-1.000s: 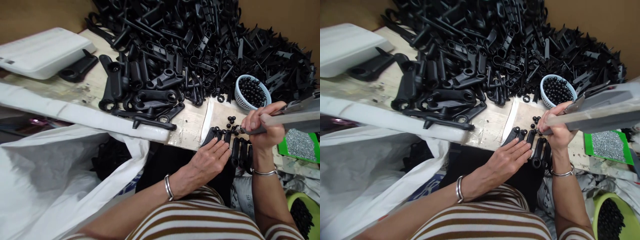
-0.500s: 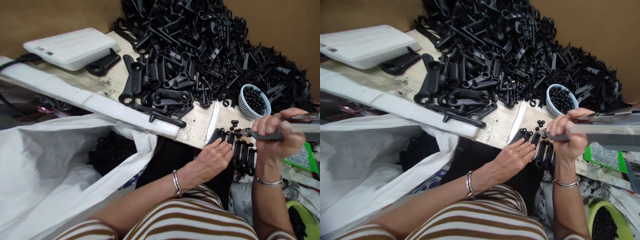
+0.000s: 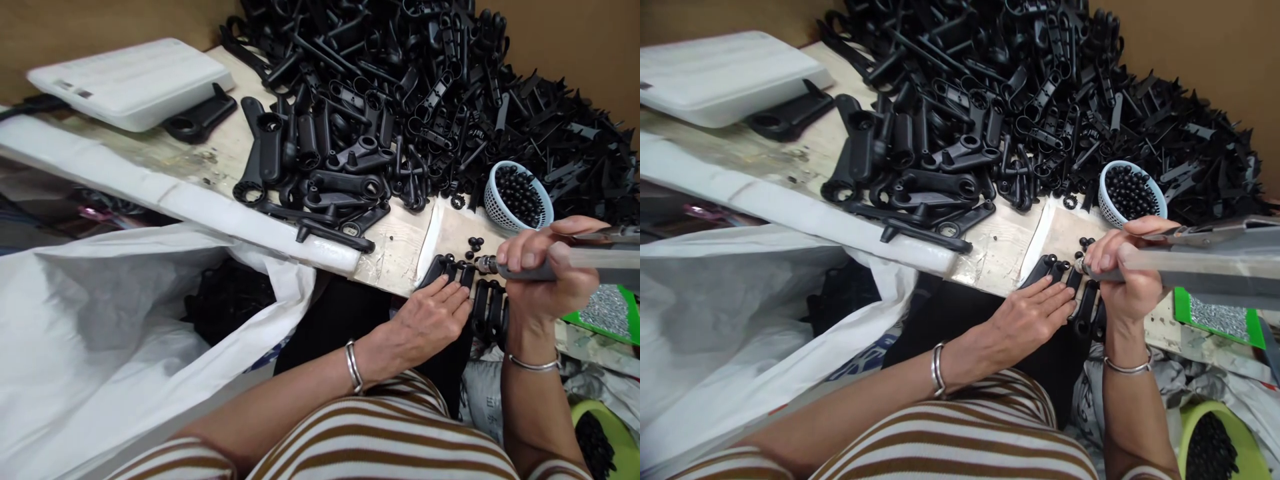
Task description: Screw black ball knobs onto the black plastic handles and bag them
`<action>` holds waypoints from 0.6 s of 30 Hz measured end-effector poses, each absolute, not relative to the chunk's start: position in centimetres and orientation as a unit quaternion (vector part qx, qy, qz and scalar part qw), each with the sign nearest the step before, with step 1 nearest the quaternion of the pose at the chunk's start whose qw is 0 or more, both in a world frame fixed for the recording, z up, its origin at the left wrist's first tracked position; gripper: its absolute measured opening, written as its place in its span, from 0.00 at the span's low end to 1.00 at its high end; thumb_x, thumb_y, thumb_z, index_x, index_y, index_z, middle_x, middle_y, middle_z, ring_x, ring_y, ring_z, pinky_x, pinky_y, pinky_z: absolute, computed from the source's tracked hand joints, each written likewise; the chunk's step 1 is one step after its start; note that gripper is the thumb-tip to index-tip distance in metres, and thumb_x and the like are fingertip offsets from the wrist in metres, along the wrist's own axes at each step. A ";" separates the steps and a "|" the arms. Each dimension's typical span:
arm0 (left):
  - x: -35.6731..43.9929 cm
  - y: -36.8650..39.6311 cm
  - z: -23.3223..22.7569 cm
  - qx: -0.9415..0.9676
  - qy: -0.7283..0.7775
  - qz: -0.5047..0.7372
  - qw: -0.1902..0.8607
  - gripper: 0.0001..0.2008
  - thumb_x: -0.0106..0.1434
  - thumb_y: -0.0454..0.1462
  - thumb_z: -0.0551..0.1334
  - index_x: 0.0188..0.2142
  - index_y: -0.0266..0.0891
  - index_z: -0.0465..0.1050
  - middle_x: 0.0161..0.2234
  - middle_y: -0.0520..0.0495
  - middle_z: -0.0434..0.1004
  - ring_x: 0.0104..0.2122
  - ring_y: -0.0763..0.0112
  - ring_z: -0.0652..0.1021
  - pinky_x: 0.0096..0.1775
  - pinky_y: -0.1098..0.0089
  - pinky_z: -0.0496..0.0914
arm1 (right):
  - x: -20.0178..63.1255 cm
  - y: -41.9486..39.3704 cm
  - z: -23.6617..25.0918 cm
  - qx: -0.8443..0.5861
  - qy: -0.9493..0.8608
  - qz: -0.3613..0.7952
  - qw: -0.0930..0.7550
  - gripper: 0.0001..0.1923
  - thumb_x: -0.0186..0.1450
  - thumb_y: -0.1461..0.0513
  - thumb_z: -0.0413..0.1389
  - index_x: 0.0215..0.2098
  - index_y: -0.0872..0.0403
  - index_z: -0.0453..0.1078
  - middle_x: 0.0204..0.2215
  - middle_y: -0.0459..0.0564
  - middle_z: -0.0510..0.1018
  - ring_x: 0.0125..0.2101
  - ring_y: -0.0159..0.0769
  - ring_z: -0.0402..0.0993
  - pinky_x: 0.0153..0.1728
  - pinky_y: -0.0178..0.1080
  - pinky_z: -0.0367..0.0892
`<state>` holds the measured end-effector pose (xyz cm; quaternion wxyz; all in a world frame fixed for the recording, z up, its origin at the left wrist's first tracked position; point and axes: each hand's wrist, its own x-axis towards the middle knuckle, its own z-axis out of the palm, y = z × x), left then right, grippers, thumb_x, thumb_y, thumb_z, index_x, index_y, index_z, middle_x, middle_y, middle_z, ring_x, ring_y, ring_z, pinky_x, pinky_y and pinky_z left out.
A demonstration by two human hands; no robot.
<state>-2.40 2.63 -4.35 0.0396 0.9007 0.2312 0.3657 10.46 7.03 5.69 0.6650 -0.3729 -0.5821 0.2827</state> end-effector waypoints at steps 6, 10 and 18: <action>-2.5 2.6 -4.3 0.898 0.232 0.371 0.048 0.11 0.67 0.26 0.56 0.45 0.30 0.74 0.46 0.42 0.81 0.47 0.64 0.80 0.55 0.62 0.70 | 10.2 6.9 5.4 -0.367 -0.585 0.289 0.664 0.10 0.55 0.59 0.63 0.25 0.50 0.66 0.12 0.37 0.63 0.11 0.27 0.59 0.13 0.33 0.61; -2.5 2.6 -4.3 0.897 0.233 0.374 0.048 0.12 0.67 0.26 0.55 0.45 0.30 0.75 0.46 0.43 0.81 0.47 0.64 0.80 0.55 0.62 0.71 | 10.4 6.8 5.2 -0.365 -0.581 0.284 0.669 0.07 0.55 0.61 0.62 0.28 0.49 0.67 0.13 0.37 0.65 0.11 0.28 0.58 0.13 0.34 0.61; -2.5 2.6 -4.4 0.902 0.233 0.360 0.050 0.11 0.68 0.27 0.56 0.47 0.31 0.74 0.48 0.41 0.80 0.50 0.63 0.79 0.57 0.61 0.69 | 10.4 6.5 5.1 -0.408 -0.534 0.314 0.671 0.09 0.52 0.61 0.62 0.31 0.50 0.68 0.12 0.36 0.64 0.12 0.29 0.57 0.15 0.36 0.61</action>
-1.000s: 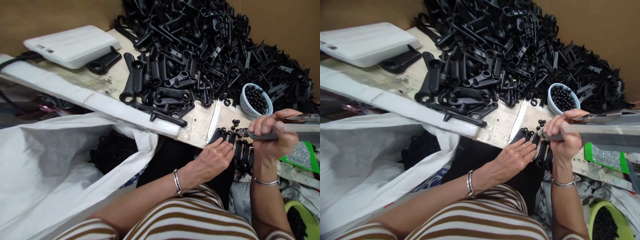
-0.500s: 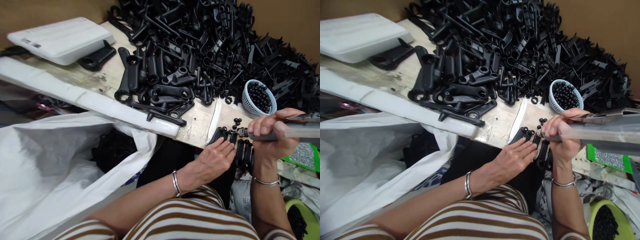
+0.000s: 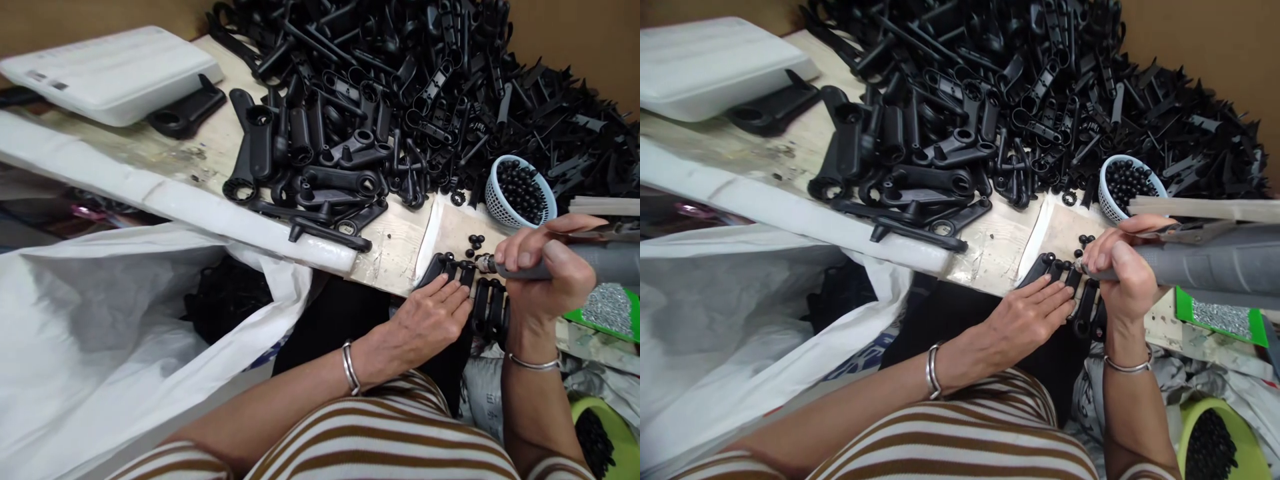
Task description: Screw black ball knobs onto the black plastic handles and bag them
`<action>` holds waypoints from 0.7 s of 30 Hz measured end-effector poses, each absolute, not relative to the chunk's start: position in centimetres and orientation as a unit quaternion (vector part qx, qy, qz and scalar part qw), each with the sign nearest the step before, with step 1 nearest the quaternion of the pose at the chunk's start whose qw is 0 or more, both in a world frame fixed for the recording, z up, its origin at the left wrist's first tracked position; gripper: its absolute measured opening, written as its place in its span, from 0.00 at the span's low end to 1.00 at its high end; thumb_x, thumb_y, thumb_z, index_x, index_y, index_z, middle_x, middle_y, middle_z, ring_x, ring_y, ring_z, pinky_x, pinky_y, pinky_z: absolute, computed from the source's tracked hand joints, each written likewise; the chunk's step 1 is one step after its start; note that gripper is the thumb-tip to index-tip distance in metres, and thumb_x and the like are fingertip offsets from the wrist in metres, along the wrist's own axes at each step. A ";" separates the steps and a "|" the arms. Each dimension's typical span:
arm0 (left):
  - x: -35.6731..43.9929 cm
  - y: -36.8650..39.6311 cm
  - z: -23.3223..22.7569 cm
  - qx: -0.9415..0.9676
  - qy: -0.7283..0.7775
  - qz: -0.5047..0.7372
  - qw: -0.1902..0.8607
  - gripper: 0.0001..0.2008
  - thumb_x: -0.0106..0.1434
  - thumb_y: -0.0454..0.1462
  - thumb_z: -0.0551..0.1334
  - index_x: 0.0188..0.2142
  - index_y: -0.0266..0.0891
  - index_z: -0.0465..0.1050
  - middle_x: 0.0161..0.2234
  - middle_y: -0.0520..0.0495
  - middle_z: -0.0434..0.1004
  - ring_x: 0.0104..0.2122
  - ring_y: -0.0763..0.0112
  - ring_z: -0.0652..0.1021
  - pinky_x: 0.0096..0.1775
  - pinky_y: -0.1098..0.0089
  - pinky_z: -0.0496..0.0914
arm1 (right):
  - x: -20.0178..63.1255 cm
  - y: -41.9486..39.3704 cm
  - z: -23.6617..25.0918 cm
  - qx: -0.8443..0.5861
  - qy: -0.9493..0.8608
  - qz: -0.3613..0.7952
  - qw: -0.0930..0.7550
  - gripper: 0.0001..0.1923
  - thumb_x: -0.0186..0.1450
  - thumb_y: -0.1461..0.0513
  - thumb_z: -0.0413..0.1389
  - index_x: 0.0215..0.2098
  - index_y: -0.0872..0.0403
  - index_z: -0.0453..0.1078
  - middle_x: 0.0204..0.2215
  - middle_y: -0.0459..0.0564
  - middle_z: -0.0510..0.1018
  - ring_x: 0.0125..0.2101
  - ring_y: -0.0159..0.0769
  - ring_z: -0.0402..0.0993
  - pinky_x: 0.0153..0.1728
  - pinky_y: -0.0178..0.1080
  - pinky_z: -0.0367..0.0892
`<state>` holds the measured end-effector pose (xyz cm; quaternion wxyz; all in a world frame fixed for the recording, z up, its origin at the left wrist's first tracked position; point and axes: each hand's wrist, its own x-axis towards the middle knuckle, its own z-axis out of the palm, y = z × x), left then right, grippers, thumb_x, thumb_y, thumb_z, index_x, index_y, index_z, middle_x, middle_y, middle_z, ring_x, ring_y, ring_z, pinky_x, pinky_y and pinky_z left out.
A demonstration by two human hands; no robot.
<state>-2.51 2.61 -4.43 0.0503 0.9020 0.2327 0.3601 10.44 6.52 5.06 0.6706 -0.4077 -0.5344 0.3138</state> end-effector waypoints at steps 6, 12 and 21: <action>-2.5 2.6 -4.5 0.902 0.233 0.360 0.055 0.12 0.68 0.27 0.54 0.47 0.31 0.74 0.48 0.41 0.80 0.50 0.65 0.79 0.57 0.62 0.69 | 10.3 6.8 5.4 -0.397 -0.563 0.300 0.660 0.08 0.54 0.58 0.62 0.29 0.49 0.67 0.13 0.36 0.61 0.12 0.28 0.58 0.15 0.36 0.62; -2.5 2.7 -4.5 0.900 0.234 0.365 0.054 0.12 0.68 0.27 0.54 0.47 0.31 0.74 0.49 0.41 0.80 0.50 0.64 0.79 0.57 0.61 0.69 | 10.3 7.0 5.2 -0.394 -0.587 0.318 0.632 0.13 0.57 0.58 0.60 0.19 0.51 0.63 0.13 0.39 0.60 0.13 0.27 0.58 0.16 0.34 0.62; -2.4 2.5 -4.7 0.897 0.235 0.372 0.047 0.11 0.68 0.29 0.57 0.47 0.30 0.74 0.48 0.41 0.80 0.50 0.63 0.79 0.57 0.61 0.69 | 9.9 6.9 5.6 -0.396 -0.546 0.298 0.676 0.08 0.53 0.60 0.61 0.31 0.48 0.68 0.12 0.36 0.64 0.11 0.30 0.58 0.15 0.38 0.62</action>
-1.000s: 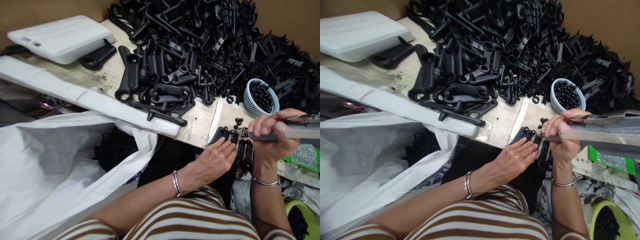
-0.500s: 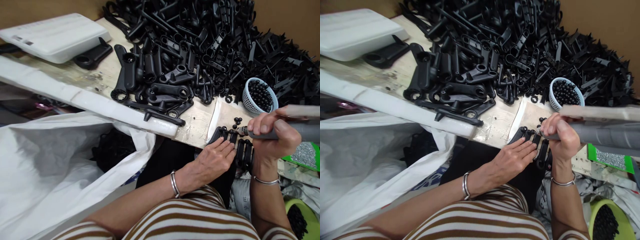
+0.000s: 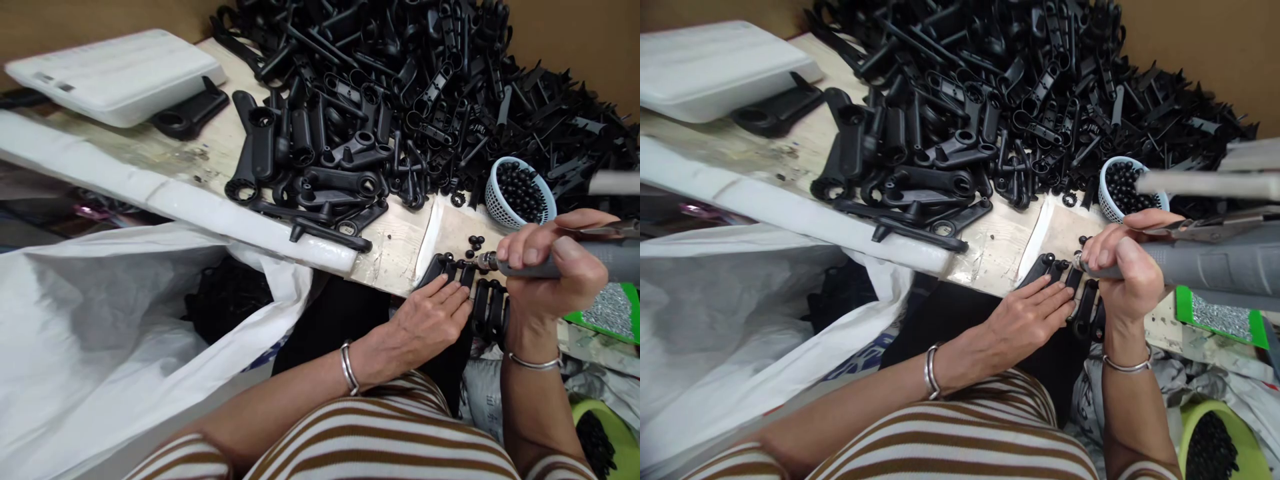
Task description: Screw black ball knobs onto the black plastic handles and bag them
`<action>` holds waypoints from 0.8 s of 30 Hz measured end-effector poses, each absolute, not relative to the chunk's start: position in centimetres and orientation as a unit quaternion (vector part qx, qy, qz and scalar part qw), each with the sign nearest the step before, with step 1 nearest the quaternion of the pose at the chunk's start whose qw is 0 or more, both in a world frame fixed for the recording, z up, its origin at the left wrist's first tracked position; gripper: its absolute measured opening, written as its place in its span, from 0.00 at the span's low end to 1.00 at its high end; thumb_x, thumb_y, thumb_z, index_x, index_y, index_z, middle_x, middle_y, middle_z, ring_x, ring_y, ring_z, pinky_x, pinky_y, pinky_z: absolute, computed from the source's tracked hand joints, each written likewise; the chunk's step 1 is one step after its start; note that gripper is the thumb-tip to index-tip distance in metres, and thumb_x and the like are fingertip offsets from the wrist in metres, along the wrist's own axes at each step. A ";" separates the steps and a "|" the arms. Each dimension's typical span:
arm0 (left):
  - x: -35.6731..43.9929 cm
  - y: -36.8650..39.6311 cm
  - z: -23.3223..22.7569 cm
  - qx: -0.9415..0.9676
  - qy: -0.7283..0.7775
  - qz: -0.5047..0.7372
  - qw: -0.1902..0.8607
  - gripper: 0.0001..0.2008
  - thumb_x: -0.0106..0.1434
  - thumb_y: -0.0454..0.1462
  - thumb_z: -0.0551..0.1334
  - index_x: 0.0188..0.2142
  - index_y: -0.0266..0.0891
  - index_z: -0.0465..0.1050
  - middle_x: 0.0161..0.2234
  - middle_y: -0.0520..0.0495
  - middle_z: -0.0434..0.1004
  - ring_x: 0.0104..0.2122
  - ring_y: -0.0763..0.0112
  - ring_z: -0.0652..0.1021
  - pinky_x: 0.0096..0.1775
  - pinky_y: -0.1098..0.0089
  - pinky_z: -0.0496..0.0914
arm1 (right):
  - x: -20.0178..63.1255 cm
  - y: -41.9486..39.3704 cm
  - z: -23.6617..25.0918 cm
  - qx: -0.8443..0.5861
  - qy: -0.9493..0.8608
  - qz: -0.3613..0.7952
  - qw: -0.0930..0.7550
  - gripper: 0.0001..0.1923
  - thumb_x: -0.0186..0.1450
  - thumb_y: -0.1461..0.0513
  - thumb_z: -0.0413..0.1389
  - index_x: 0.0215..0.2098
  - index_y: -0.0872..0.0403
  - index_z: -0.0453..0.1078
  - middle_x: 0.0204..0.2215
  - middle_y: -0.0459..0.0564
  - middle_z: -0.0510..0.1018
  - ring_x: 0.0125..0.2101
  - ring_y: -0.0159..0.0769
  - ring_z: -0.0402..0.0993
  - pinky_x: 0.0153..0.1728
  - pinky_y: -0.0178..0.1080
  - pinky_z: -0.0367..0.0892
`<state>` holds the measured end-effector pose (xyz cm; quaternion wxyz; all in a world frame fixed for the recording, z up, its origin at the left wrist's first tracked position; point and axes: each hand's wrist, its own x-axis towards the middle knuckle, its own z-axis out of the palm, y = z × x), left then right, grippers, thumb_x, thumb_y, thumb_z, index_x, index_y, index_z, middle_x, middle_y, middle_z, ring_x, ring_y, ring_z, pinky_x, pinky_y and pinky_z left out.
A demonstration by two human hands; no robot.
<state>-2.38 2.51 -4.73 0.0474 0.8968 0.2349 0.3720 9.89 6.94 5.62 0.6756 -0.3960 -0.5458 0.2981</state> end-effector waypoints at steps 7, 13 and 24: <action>-2.4 2.7 -4.3 0.888 0.232 0.392 0.059 0.10 0.71 0.34 0.56 0.43 0.31 0.75 0.45 0.42 0.81 0.48 0.61 0.80 0.54 0.60 0.72 | 10.2 6.8 6.2 -0.375 -0.566 0.298 0.671 0.03 0.55 0.64 0.58 0.27 0.50 0.67 0.13 0.38 0.63 0.12 0.28 0.59 0.16 0.35 0.62; -3.1 3.1 -3.8 0.874 0.202 0.439 0.053 0.09 0.71 0.34 0.57 0.43 0.32 0.76 0.45 0.45 0.82 0.50 0.63 0.79 0.58 0.58 0.71 | 11.1 6.0 7.0 -0.397 -0.544 0.311 0.671 0.08 0.55 0.60 0.58 0.21 0.52 0.63 0.14 0.39 0.57 0.13 0.27 0.56 0.17 0.36 0.60; -5.6 1.7 -2.4 0.688 0.314 0.532 0.382 0.06 0.65 0.34 0.64 0.42 0.36 0.77 0.35 0.47 0.83 0.33 0.73 0.82 0.39 0.74 0.77 | 10.9 3.2 8.6 -0.362 -0.489 0.373 0.700 0.08 0.51 0.63 0.60 0.32 0.51 0.74 0.13 0.38 0.64 0.12 0.28 0.56 0.14 0.37 0.60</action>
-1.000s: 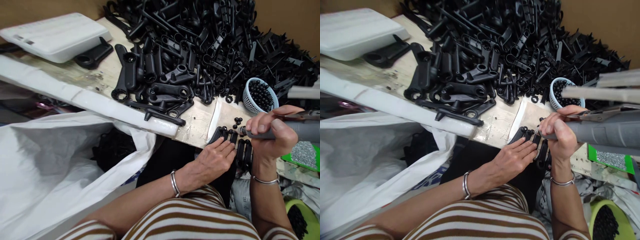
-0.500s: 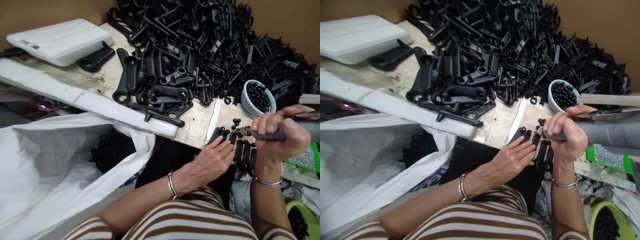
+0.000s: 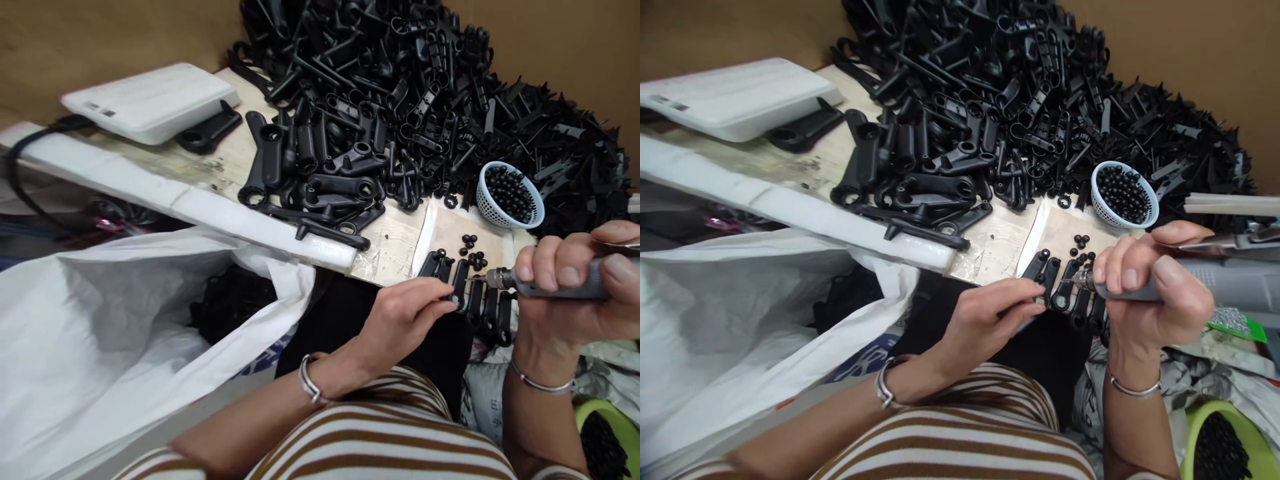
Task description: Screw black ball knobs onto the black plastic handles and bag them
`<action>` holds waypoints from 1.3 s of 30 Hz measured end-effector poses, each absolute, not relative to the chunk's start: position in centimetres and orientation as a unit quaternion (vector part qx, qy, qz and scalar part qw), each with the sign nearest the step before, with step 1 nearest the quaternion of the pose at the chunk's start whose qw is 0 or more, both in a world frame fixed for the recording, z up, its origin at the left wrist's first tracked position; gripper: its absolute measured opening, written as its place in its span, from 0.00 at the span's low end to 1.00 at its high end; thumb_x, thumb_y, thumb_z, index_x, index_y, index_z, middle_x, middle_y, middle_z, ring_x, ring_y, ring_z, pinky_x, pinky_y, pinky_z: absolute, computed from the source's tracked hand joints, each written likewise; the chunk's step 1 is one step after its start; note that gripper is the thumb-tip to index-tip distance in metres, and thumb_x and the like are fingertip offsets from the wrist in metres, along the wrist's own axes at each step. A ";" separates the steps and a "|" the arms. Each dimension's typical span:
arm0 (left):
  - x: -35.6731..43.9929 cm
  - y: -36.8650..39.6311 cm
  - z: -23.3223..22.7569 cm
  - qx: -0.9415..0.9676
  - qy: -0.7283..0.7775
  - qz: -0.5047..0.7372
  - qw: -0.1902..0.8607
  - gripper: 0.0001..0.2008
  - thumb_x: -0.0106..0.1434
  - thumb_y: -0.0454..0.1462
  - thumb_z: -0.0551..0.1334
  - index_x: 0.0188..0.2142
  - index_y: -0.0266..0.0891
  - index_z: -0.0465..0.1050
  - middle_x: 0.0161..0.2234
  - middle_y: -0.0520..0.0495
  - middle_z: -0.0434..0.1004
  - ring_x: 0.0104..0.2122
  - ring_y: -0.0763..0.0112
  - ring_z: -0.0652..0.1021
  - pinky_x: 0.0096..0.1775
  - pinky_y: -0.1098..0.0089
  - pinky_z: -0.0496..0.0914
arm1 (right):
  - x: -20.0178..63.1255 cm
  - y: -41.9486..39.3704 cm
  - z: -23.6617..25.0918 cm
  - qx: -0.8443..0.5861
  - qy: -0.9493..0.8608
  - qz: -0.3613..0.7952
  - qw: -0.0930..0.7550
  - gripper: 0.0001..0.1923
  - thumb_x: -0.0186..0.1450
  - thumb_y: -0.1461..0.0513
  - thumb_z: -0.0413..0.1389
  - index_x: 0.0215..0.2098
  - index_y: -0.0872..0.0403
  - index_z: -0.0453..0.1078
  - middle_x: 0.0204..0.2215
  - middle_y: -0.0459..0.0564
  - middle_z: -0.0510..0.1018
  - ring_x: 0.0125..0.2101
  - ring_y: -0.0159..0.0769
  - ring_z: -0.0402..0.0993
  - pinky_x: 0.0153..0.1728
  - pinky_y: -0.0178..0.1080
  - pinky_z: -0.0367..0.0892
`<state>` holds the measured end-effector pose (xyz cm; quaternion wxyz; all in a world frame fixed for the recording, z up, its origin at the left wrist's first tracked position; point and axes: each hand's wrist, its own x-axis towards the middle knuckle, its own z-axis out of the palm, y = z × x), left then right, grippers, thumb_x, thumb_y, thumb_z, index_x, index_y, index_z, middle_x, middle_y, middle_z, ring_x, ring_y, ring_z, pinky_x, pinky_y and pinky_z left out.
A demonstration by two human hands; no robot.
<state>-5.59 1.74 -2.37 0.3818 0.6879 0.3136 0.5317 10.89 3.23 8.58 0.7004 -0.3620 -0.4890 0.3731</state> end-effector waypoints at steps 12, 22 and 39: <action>-3.3 2.0 -1.2 0.323 0.237 0.360 0.842 0.16 0.55 0.45 0.70 0.29 0.32 0.77 0.23 0.46 0.78 0.17 0.79 0.73 0.15 0.80 0.58 | 10.8 1.3 9.4 -0.345 -0.508 0.401 0.679 0.10 0.53 0.64 0.57 0.34 0.52 0.74 0.14 0.38 0.67 0.13 0.27 0.58 0.15 0.37 0.62; -3.3 1.3 -1.2 0.237 0.206 0.319 0.894 0.21 0.48 0.48 0.75 0.31 0.32 0.75 0.26 0.47 0.78 0.21 0.75 0.77 0.15 0.80 0.54 | 12.4 -0.5 8.9 -0.337 -0.509 0.410 0.678 0.12 0.54 0.60 0.60 0.38 0.49 0.76 0.14 0.37 0.62 0.13 0.27 0.55 0.15 0.38 0.60; -7.0 2.0 -1.6 0.780 0.372 0.339 0.372 0.07 0.66 0.35 0.62 0.40 0.37 0.78 0.29 0.48 0.79 0.30 0.69 0.79 0.34 0.70 0.70 | 12.7 -1.7 7.4 -0.405 -0.459 0.361 0.703 0.12 0.52 0.58 0.58 0.36 0.46 0.77 0.12 0.36 0.56 0.11 0.29 0.49 0.11 0.39 0.53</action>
